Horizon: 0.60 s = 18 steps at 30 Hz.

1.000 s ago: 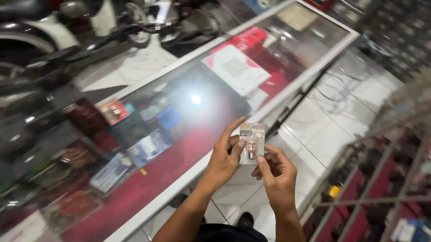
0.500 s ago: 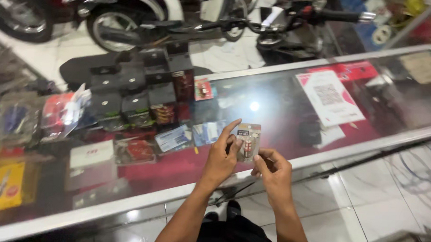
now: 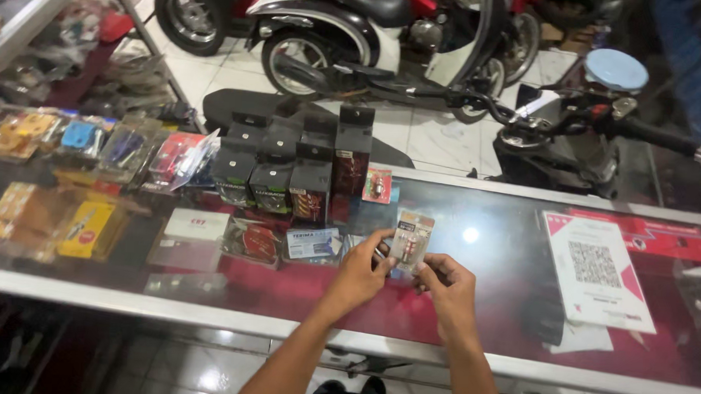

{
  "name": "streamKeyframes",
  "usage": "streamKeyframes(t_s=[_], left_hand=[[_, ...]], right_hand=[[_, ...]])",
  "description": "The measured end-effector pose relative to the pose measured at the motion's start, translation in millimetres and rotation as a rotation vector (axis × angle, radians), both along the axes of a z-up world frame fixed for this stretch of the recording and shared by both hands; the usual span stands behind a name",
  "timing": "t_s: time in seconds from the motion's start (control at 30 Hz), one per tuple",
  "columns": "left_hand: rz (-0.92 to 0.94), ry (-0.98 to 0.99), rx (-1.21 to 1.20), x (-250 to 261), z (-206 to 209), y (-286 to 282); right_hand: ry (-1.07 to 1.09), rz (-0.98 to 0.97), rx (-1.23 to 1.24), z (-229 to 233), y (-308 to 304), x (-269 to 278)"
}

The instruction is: The person selects several small packaged motorcycle components from a display counter and moves them to a different section of the glass case.

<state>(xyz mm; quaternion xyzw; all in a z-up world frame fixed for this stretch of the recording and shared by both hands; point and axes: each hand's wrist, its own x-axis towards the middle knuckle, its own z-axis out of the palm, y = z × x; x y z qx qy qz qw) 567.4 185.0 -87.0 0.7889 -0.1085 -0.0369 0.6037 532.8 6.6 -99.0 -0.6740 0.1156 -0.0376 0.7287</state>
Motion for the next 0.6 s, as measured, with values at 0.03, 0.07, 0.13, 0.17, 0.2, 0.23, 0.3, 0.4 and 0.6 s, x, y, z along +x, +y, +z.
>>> streamKeyframes(t_s=[0.03,0.07,0.13,0.17,0.2,0.23,0.3,0.4,0.6], left_hand=[[0.008,-0.028,0.033,0,3,-1],[0.015,-0.055,0.067,2,7,-2],[0.027,-0.119,0.126,9,17,-5],[0.031,-0.154,0.148,12,22,-7],[0.035,-0.189,0.171,15,27,-8],[0.014,-0.142,0.165,18,32,-10],[-0.03,-0.045,0.153,21,39,-11],[-0.065,-0.101,0.121,21,40,-10],[-0.085,-0.258,0.182,46,26,-4]], right_hand=[[0.008,0.022,-0.007,2,-3,4],[0.016,0.045,-0.014,5,-6,8],[-0.017,0.095,-0.01,11,-11,15],[-0.034,0.115,-0.01,15,-15,17],[-0.028,0.127,-0.004,17,-18,19],[-0.024,0.135,0.0,19,-22,19],[-0.031,0.153,0.009,20,-29,21],[-0.039,0.177,0.013,20,-37,24],[0.014,0.159,-0.07,19,-39,56]])
